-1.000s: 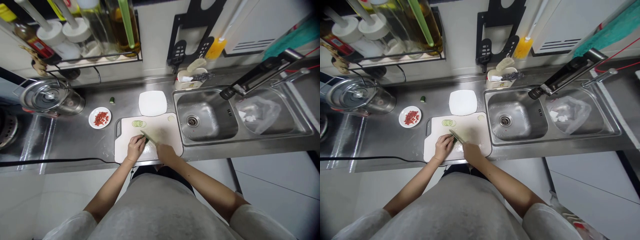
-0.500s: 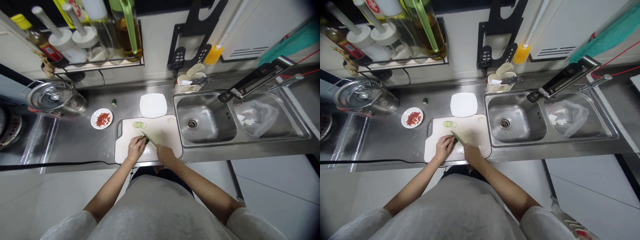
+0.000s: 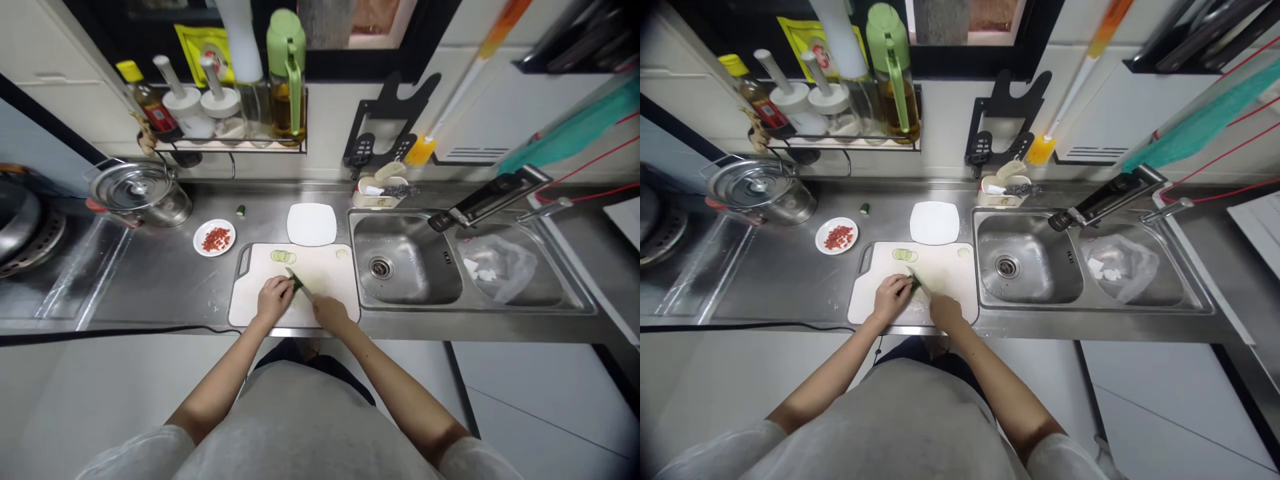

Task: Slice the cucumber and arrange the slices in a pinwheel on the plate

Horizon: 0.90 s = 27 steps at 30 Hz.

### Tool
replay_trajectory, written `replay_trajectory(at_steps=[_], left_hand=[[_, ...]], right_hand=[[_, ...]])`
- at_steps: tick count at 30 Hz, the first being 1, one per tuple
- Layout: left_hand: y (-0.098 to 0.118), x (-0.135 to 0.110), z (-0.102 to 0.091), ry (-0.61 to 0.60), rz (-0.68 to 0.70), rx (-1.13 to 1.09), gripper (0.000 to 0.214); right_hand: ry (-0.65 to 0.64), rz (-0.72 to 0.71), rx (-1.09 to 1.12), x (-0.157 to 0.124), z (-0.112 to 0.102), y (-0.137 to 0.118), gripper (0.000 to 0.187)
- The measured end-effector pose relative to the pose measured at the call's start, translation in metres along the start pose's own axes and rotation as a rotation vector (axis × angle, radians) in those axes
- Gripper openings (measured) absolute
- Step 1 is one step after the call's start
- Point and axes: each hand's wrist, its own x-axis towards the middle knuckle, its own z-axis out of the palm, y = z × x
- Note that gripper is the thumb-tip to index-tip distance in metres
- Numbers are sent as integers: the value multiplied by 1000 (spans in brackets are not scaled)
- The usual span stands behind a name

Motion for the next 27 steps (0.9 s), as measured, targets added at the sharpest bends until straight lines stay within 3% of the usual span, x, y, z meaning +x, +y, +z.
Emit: replay_trajectory(at_steps=[6,11,13,15,19,27], left_hand=[[7,3,-9,-5,-120,-160,17],[4,8,-11,133,-281,-227,22],[3,17,-13,169,-276,-198,23],[5,28,-14,120,-198,-148,23],[10,49,-16,-89,-42,-7,29],[19,56,-17,-287,-96,-27,22]], right_hand=[[132,40,-23,-12,-7,9,33],[297,25,-97,-25,-9,21,40],[338,23,-138,-27,-7,25,46],[360,23,-172,-28,-5,27,48],[392,6,-210,-27,-1,29,48],[406,-7,-217,-29,6,33,46]])
